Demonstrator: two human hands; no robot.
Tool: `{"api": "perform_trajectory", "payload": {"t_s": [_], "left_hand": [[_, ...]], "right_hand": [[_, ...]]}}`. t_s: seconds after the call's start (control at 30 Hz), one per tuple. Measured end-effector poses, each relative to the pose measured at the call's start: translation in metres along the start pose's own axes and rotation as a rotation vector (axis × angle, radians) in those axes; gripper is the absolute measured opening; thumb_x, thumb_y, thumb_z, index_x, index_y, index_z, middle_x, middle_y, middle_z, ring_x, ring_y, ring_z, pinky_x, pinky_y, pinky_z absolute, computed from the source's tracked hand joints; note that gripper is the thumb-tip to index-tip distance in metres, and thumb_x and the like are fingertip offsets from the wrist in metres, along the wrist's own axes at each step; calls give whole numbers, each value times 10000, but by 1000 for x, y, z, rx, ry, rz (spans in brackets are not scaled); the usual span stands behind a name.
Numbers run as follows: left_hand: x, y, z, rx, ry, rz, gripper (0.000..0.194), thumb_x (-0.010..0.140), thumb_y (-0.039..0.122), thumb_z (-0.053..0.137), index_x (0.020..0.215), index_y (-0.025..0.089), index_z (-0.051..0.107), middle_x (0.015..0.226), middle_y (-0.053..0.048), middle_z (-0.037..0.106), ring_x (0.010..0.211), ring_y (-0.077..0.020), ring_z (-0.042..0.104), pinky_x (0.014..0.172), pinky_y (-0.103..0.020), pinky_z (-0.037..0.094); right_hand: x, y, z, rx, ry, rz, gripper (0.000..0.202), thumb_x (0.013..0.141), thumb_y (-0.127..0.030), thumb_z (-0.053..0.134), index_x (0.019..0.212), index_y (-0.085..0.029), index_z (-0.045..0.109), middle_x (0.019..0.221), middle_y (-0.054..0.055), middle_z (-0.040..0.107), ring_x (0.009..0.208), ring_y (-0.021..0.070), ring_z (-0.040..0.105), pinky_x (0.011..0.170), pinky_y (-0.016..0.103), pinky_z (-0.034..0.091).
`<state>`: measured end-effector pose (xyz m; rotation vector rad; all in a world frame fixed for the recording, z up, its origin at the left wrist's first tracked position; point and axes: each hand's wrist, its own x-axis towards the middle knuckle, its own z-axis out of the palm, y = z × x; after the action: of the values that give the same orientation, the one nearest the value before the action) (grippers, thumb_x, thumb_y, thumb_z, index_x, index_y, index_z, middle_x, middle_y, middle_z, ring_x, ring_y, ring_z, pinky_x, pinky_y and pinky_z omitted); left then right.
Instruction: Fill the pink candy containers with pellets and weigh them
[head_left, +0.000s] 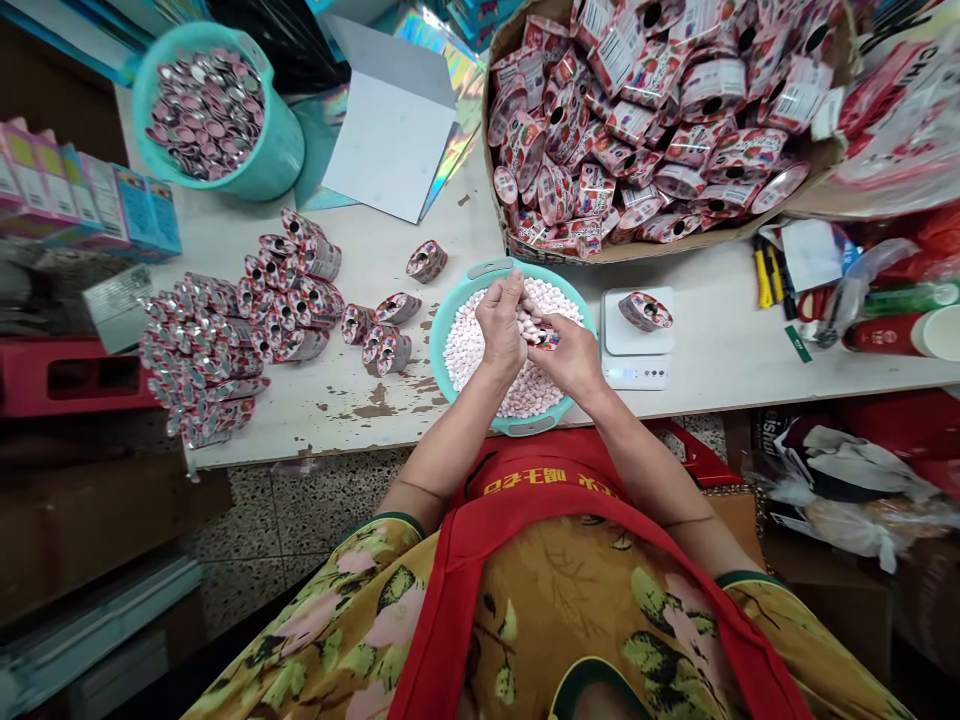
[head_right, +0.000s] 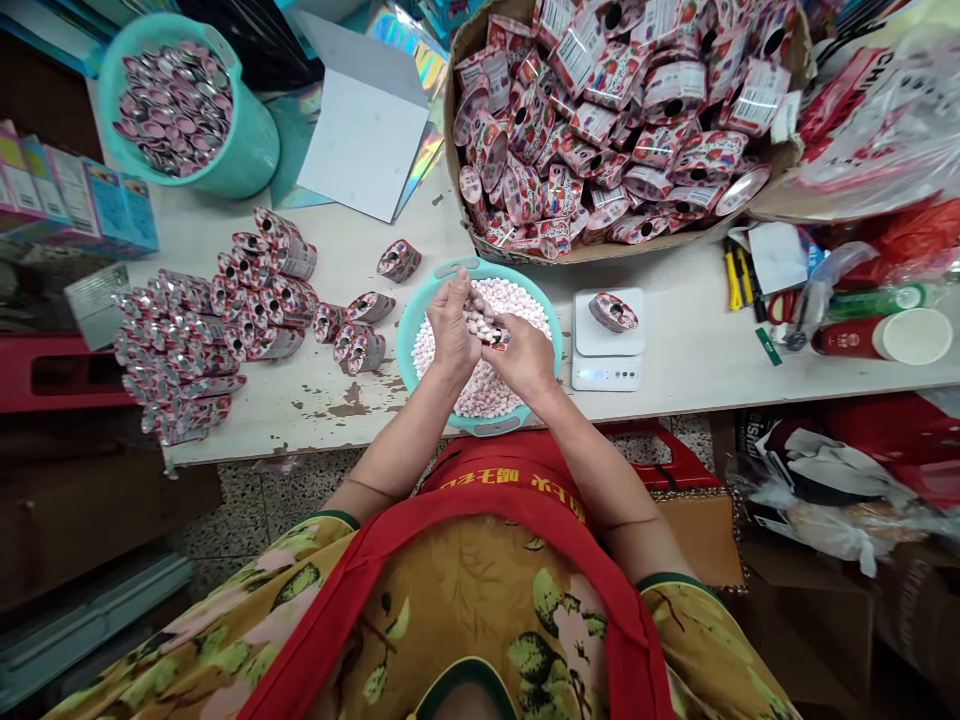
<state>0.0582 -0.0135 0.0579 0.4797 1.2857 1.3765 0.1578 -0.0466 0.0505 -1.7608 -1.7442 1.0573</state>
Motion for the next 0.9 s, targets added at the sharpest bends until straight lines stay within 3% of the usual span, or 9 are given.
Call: {"api": "perform_trajectory", "payload": {"t_s": [0.33, 0.57, 0.7, 0.8, 0.9], "left_hand": [[0, 2, 0, -30, -90, 7, 458, 884, 633, 646, 753, 198, 591, 553, 39, 470, 593, -116, 609, 550, -230, 482], [-2, 11, -2, -19, -120, -26, 356, 932, 529, 646, 791, 204, 618, 552, 51, 449, 449, -65, 458, 452, -209, 395], [10, 22, -16, -4, -58, 47, 340, 953, 516, 615, 809, 208, 615, 555, 51, 431, 445, -61, 437, 430, -193, 359], [28, 21, -38, 192, -34, 133, 315, 923, 500, 647, 804, 210, 612, 605, 33, 493, 529, -82, 494, 491, -197, 388], [45, 5, -60, 734, -220, 139, 218, 813, 366, 745, 764, 192, 623, 742, -2, 614, 689, -121, 557, 644, -234, 454]], "right_hand": [[2, 0, -2, 60, 10, -13, 234, 732, -290, 735, 944, -200, 690, 982, 43, 742, 906, 240, 667, 803, 317, 485], [2, 0, 5, 265, 23, -81, 261, 738, -270, 710, 996, -232, 700, 1030, 14, 744, 973, 217, 680, 919, 331, 512], [2, 6, 8, 419, 9, -42, 390, 706, -321, 757, 1080, -223, 714, 1074, 23, 750, 1006, 214, 692, 965, 345, 526], [-4, 18, 2, 543, 8, 39, 463, 666, -376, 811, 1089, -212, 719, 1066, 29, 751, 967, 207, 702, 926, 347, 549], [-17, 37, -14, 598, 81, 105, 502, 630, -405, 852, 1072, -203, 726, 1076, 41, 752, 960, 208, 705, 915, 360, 554]]}}
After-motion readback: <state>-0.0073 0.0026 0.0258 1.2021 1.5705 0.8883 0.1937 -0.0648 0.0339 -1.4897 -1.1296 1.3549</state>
